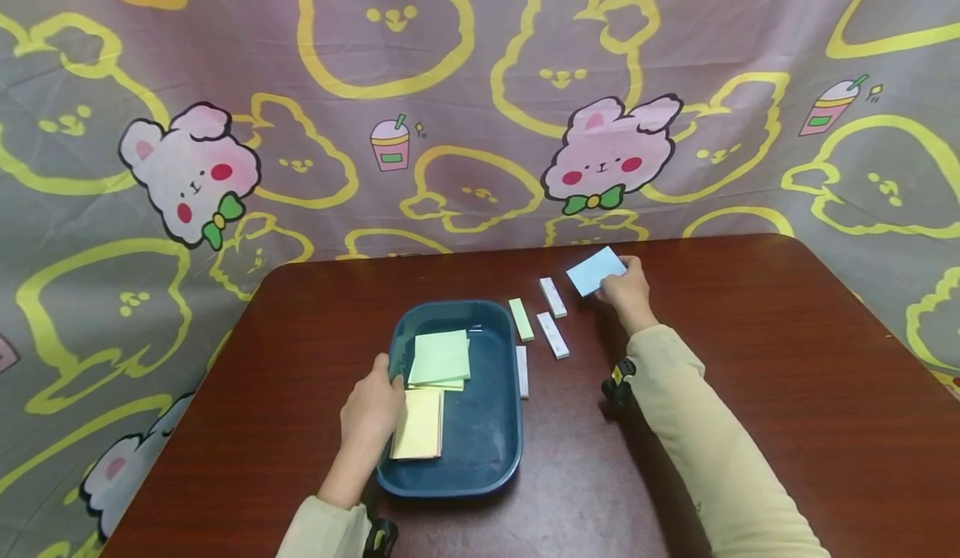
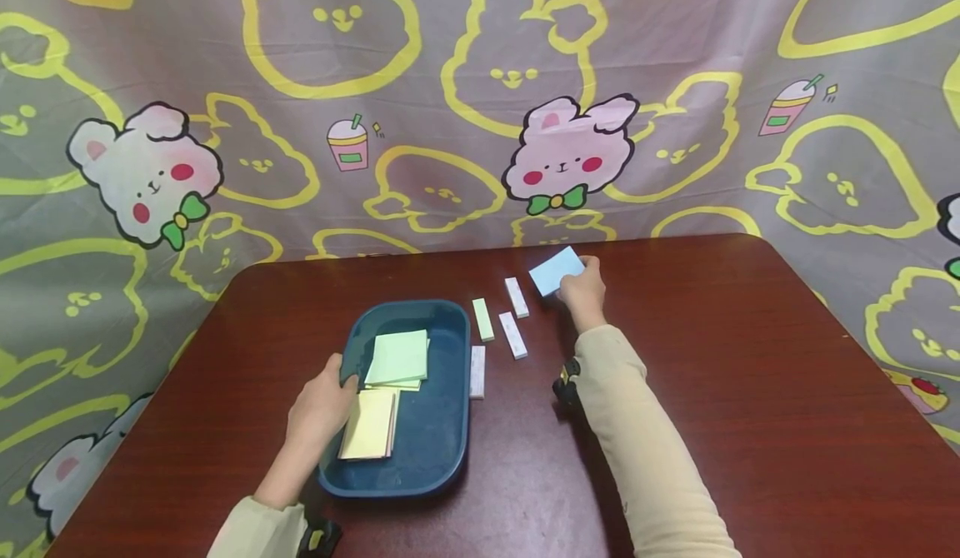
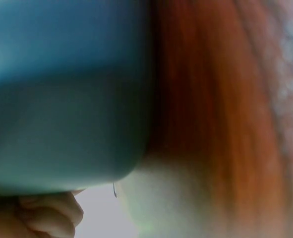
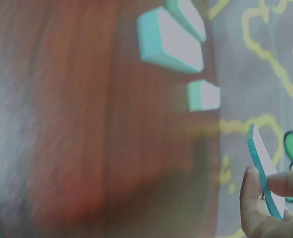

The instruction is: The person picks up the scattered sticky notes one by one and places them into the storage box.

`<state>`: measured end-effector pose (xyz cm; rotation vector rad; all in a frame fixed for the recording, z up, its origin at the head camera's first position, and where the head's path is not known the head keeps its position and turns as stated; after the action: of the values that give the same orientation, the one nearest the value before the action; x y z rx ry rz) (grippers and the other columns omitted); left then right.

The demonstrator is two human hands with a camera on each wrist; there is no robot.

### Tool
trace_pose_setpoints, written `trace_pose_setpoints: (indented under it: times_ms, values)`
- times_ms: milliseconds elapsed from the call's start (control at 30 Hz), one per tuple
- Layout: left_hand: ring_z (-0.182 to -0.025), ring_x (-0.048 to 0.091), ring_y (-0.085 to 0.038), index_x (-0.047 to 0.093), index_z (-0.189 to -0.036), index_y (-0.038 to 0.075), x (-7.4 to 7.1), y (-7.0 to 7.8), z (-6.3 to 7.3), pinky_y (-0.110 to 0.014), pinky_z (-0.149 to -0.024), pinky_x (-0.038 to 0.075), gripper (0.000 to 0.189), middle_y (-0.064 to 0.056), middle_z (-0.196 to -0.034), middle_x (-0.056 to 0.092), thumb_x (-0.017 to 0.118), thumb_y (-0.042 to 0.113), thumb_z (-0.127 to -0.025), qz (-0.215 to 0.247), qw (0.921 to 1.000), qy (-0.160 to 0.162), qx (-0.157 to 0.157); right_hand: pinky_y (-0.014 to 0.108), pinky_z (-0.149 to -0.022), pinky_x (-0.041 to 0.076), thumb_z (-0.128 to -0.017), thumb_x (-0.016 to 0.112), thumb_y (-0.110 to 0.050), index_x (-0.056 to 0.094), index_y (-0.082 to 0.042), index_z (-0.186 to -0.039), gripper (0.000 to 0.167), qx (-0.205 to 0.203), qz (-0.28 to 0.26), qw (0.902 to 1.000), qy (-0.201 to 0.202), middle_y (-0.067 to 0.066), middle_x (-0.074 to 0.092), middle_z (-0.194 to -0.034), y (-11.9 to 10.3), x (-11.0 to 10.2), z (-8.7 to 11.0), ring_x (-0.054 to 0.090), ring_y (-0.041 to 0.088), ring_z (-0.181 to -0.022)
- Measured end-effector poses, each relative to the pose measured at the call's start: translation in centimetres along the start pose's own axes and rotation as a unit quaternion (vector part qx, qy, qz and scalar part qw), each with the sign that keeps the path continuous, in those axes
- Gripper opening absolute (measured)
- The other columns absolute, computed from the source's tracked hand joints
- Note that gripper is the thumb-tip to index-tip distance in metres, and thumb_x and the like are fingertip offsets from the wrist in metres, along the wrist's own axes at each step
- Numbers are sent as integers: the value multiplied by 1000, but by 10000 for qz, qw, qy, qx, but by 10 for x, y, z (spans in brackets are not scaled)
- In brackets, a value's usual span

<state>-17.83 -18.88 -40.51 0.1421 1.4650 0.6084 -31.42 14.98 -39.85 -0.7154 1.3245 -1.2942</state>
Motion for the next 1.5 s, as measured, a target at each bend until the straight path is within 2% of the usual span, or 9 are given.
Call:
trace_pose_setpoints:
  times_ms: [167,400,567,767,867,1000,1167,1267,1500]
  values:
    - [-76,64,-34,41,-138,2,0,0,0,-45,-62,48,45,-30,-109,64,47,19,-97,4,10000,-4,-12,15,-64,51,-88,46,4,27,2,-144,60,-311,-356,9982,-370,22,44,-124,-15,11,9,53,2,-62]
    - [-81,65,-39,39,-140,1,-1,1,0,-47,-63,49,47,-31,-113,63,47,19,-97,-45,10000,-21,13,15,-64,52,-88,47,3,28,2,-145,60,-395,-572,9931,-942,15,46,-109,-35,24,26,55,2,-58]
    - [-81,65,-38,39,-140,1,-1,1,0,-47,-63,49,47,-31,-112,63,47,19,-97,-57,10000,-39,-4,18,-66,53,-91,52,0,32,1,-144,57,-580,-276,9883,-1384,13,49,-96,-47,36,40,60,6,-64]
    - [-81,65,-38,39,-140,2,-1,1,0,-48,-64,49,47,-31,-113,63,46,20,-98,-69,10000,-61,-15,34,-82,55,-93,56,-8,36,-4,-144,55,-887,381,9754,-1984,17,52,-105,-54,52,60,65,18,-78]
    - [-79,65,-37,38,-141,2,-1,0,-1,-47,-62,48,48,-30,-112,63,46,20,-98,-57,9999,-79,-26,41,-88,53,-92,57,-10,39,-5,-142,53,-954,675,9679,-2223,19,54,-110,-55,60,69,65,17,-77]
    - [-78,65,-36,38,-142,3,-1,0,-1,-46,-62,48,48,-30,-113,62,46,21,-98,-47,9999,-83,-45,39,-84,55,-91,59,-6,42,-2,-139,51,-1021,790,9594,-2508,20,55,-107,-53,72,76,63,14,-72]
    - [-79,64,-35,37,-142,3,-1,1,-1,-46,-63,48,48,-30,-115,61,46,21,-98,-51,9999,-99,-73,29,-71,57,-89,60,-2,45,1,-136,49,-985,964,9487,-2847,15,59,-90,-44,89,85,62,12,-65]
    - [-80,64,-36,37,-142,3,-2,1,-1,-46,-63,48,48,-31,-116,61,45,20,-98,-61,9999,-128,-72,30,-69,57,-88,60,-1,47,0,-135,49,-1012,1169,9397,-3051,13,62,-80,-40,99,94,63,13,-63]
    - [-82,65,-38,36,-143,4,-1,0,-1,-47,-64,48,48,-30,-115,62,45,21,-98,-90,9998,-162,-78,30,-68,57,-87,62,-2,50,-2,-134,48,-1134,1555,9228,-3337,16,66,-80,-36,116,116,66,15,-62]
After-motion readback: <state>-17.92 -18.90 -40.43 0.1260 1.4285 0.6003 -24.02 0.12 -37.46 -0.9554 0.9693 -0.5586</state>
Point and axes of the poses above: each hand's wrist, its own z-axis away from the middle knuckle, its own x-axis out of the palm, y = z × x, the point moved 2 cm from there along -z, towards the middle knuckle
